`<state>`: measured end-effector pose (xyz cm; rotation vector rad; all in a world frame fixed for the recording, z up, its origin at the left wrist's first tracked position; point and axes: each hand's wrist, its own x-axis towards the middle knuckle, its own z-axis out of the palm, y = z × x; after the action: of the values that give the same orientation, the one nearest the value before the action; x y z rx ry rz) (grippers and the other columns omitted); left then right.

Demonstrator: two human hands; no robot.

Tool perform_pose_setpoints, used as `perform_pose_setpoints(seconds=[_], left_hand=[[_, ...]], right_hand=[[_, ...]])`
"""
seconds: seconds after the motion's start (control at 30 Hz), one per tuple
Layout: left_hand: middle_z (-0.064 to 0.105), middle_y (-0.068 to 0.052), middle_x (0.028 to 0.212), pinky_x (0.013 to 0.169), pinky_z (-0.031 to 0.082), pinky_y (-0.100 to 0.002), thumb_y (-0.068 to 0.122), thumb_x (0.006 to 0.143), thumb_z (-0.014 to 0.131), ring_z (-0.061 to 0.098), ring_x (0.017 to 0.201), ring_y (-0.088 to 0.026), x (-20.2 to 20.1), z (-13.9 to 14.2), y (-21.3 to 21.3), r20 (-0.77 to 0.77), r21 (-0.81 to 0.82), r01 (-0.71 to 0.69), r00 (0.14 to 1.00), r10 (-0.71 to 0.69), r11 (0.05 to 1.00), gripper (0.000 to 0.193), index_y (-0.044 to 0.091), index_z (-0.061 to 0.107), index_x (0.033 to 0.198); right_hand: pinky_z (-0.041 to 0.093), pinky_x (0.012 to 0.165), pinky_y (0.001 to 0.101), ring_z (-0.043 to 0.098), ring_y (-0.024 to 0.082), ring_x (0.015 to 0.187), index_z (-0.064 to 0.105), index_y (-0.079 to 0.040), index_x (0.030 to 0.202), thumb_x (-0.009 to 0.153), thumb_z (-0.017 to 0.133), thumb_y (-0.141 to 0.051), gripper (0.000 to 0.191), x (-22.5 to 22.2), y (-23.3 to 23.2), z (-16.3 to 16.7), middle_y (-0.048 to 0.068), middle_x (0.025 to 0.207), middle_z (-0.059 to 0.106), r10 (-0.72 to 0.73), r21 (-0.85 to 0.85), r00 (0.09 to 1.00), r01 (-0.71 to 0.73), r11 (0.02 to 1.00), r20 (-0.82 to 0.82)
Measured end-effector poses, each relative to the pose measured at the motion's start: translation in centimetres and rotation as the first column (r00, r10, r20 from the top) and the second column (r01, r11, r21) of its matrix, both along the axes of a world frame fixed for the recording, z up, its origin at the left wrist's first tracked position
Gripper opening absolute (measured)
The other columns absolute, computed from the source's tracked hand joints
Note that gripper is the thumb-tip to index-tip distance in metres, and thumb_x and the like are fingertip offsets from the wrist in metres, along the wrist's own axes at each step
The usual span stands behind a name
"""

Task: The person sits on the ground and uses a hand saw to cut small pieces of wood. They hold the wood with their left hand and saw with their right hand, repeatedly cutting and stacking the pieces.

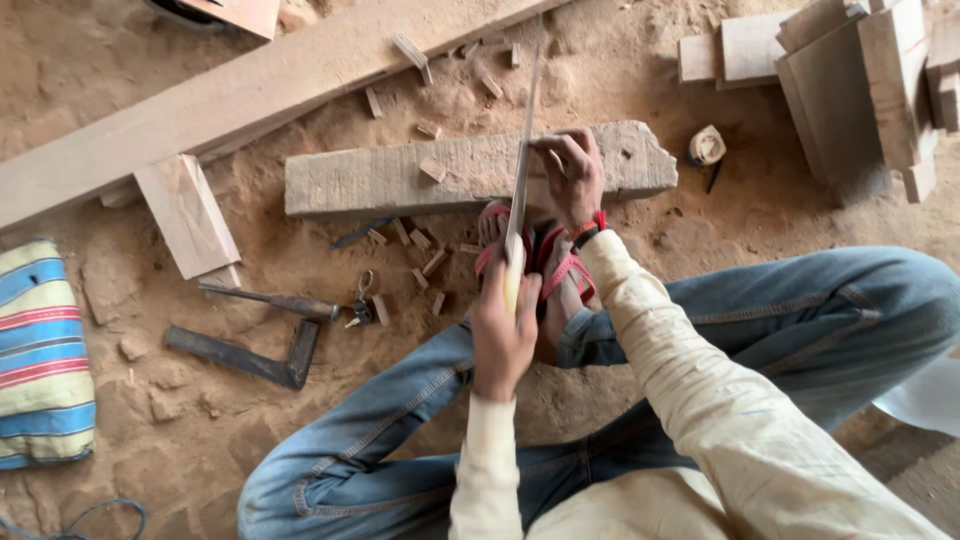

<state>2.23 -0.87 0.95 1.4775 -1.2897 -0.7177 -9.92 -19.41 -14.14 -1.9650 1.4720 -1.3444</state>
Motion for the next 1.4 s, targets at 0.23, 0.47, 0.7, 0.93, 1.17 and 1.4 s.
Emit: perform_pose_setpoints(seconds=[0.23,0.47,0.7,0.93,1.17,1.4], left_hand=[[0.071,-0.027,0.119,0.066,0.059,-0.037,0.009,0.101,0.061,0.077,0.083,-0.034,-1.2,2.4,8.4,-0.008,0.192,-0.024,1.000,0.026,0.981,0.037,-0.004,0.056,0.135],[0.074,-0.024,0.098,0.064,0.057,-0.040,0.010,0.093,0.072,0.073,0.076,-0.040,-0.6,2.1,17.4,0.056,0.205,-0.057,0.997,0.047,0.977,0.051,-0.003,0.057,0.140],[0.070,-0.018,0.081,0.061,0.053,-0.041,0.013,0.096,0.072,0.070,0.067,-0.035,-0.7,0.3,17.8,0.028,0.133,-0.005,1.000,0.001,0.991,0.030,0.001,0.059,0.121],[0.071,-0.023,0.106,0.076,0.058,-0.042,0.010,0.107,0.056,0.073,0.091,-0.039,-0.5,-0.7,2.4,0.098,-0.121,0.033,0.995,-0.021,0.992,0.031,-0.002,0.054,0.136],[0.070,-0.021,0.099,0.070,0.055,-0.041,0.011,0.111,0.055,0.072,0.086,-0.035,-1.2,-0.1,5.0,-0.003,0.008,0.067,0.998,-0.067,0.998,0.017,0.002,0.060,0.125],[0.072,-0.025,0.098,0.065,0.057,-0.042,0.014,0.094,0.073,0.073,0.080,-0.038,-1.0,0.6,20.5,0.238,0.051,-0.046,0.971,0.033,0.998,0.037,-0.002,0.060,0.125]], right_hand=[[0.058,0.075,0.0334,0.068,0.020,0.094,0.077,-0.014,0.104,0.099,0.075,-0.018,0.006,-0.5,-0.6,-1.3,0.005,0.109,0.069,0.015,0.027,1.000,-0.016,0.999,0.027],[0.061,0.079,0.0337,0.071,0.020,0.095,0.071,-0.018,0.120,0.103,0.073,-0.024,0.019,0.0,0.0,0.0,0.007,0.117,0.065,-0.034,0.250,0.999,0.029,0.968,0.016],[0.056,0.088,0.0383,0.068,0.024,0.105,0.057,-0.005,0.130,0.095,0.074,-0.025,0.044,-0.4,-1.1,0.6,0.012,0.119,0.066,-0.072,0.387,0.989,0.017,0.922,0.129],[0.058,0.082,0.0355,0.069,0.020,0.094,0.059,-0.004,0.111,0.103,0.068,-0.033,0.031,-1.4,-1.1,-0.2,0.010,0.105,0.072,0.007,0.529,0.994,-0.065,0.846,0.111],[0.057,0.075,0.0339,0.067,0.019,0.087,0.060,-0.003,0.110,0.105,0.067,-0.032,0.030,-1.2,-1.3,-0.7,0.010,0.102,0.070,-0.004,0.437,0.999,0.020,0.899,-0.039],[0.058,0.083,0.0292,0.068,0.012,0.094,0.063,-0.003,0.111,0.107,0.069,-0.023,0.022,-1.8,-1.0,-1.2,0.006,0.105,0.074,0.077,0.393,0.944,-0.206,0.896,0.322]])
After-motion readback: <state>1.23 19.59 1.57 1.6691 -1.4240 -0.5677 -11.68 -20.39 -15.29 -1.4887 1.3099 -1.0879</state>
